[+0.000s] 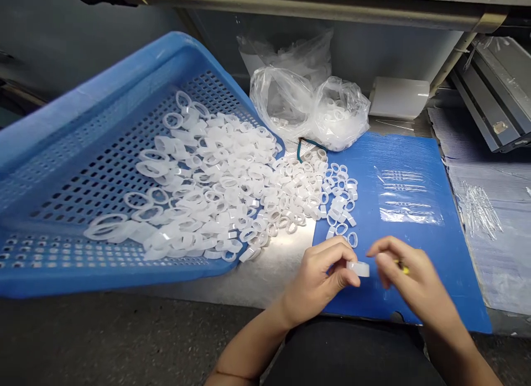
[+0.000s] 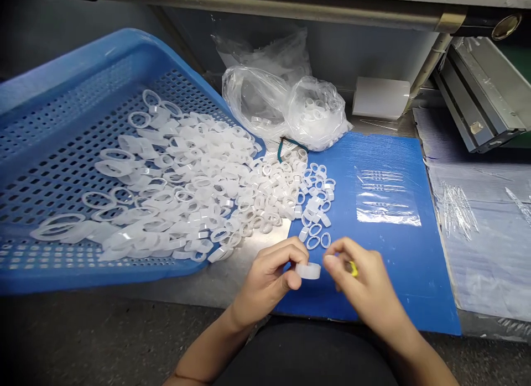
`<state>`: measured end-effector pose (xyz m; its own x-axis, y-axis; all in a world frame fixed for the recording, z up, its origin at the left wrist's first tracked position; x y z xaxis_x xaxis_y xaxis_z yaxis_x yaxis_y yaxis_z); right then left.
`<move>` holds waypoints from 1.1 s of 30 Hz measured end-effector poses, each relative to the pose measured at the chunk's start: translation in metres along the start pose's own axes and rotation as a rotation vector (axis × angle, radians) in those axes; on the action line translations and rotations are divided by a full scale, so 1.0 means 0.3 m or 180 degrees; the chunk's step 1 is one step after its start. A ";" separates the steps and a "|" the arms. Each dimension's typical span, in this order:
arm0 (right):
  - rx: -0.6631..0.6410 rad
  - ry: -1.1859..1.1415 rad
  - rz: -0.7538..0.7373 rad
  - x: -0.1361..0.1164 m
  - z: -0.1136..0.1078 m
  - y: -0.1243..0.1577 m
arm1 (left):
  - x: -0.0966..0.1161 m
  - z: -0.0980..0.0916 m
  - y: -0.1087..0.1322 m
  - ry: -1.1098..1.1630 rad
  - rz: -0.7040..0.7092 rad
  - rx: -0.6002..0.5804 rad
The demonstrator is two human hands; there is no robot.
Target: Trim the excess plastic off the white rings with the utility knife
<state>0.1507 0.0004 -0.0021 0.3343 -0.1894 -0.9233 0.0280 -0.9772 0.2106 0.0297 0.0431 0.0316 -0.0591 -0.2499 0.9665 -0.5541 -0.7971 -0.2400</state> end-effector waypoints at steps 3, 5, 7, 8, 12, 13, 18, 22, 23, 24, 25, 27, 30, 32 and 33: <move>-0.0428 -0.0041 -0.0056 -0.049 0.089 -0.062 | -0.005 0.017 0.006 -0.0260 -0.0011 -0.0150; -0.0548 -0.0048 -0.0047 -0.056 0.114 -0.067 | -0.010 0.028 0.010 -0.0373 -0.0037 -0.0258; -0.0551 -0.0022 -0.0095 -0.060 0.118 -0.060 | -0.014 0.031 0.011 -0.0378 -0.0062 -0.0297; -0.0527 -0.0023 -0.0138 -0.062 0.115 -0.056 | -0.019 0.029 0.011 -0.0338 -0.0101 -0.0293; -0.0445 -0.0241 -0.0053 -0.042 0.103 -0.053 | -0.047 0.019 0.007 0.0060 -0.0328 -0.0256; -0.0453 -0.0341 0.0003 -0.033 0.104 -0.055 | -0.052 0.018 0.006 0.0146 -0.0364 -0.0254; -0.0471 -0.0445 0.0029 -0.026 0.108 -0.060 | -0.059 0.018 0.005 0.0155 -0.0437 -0.0250; -0.0401 -0.0162 -0.0047 -0.043 0.103 -0.056 | -0.067 0.023 0.009 0.0012 -0.0506 -0.0281; -0.0405 -0.0138 -0.0092 -0.049 0.105 -0.057 | -0.070 0.023 0.009 0.0006 -0.0524 -0.0286; -0.0414 -0.0132 -0.0139 -0.054 0.106 -0.059 | -0.074 0.023 0.010 0.0019 -0.0543 -0.0291; -0.0412 -0.0143 -0.0166 -0.055 0.107 -0.064 | -0.078 0.022 0.010 0.0049 -0.0568 -0.0291; -0.0373 -0.0222 -0.0148 -0.043 0.101 -0.075 | -0.089 0.017 0.012 0.0126 -0.0638 -0.0259; 0.0062 -0.0559 0.0006 0.005 0.037 -0.061 | -0.109 -0.001 0.015 0.0296 -0.0780 -0.0087; 0.0600 -0.0813 0.0052 0.039 -0.043 0.005 | -0.128 -0.003 0.021 0.0580 -0.0956 -0.0019; 0.0835 -0.0837 0.0002 0.048 -0.082 0.056 | -0.139 0.002 0.025 0.0742 -0.1065 -0.0019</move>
<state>0.1791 -0.0163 -0.0039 0.0798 -0.1748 -0.9814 -0.2258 -0.9621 0.1530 0.0284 0.0471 -0.0106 -0.0609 0.1547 0.9861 -0.5794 -0.8099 0.0912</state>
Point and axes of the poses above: each hand's wrist, its own y-axis away from the middle knuckle, its own z-axis out of the palm, x = y × z, the point moved 10 cm from there along -y, towards the middle knuckle, and after that the axes turned 1 degree about x, right-handed, at the moved point
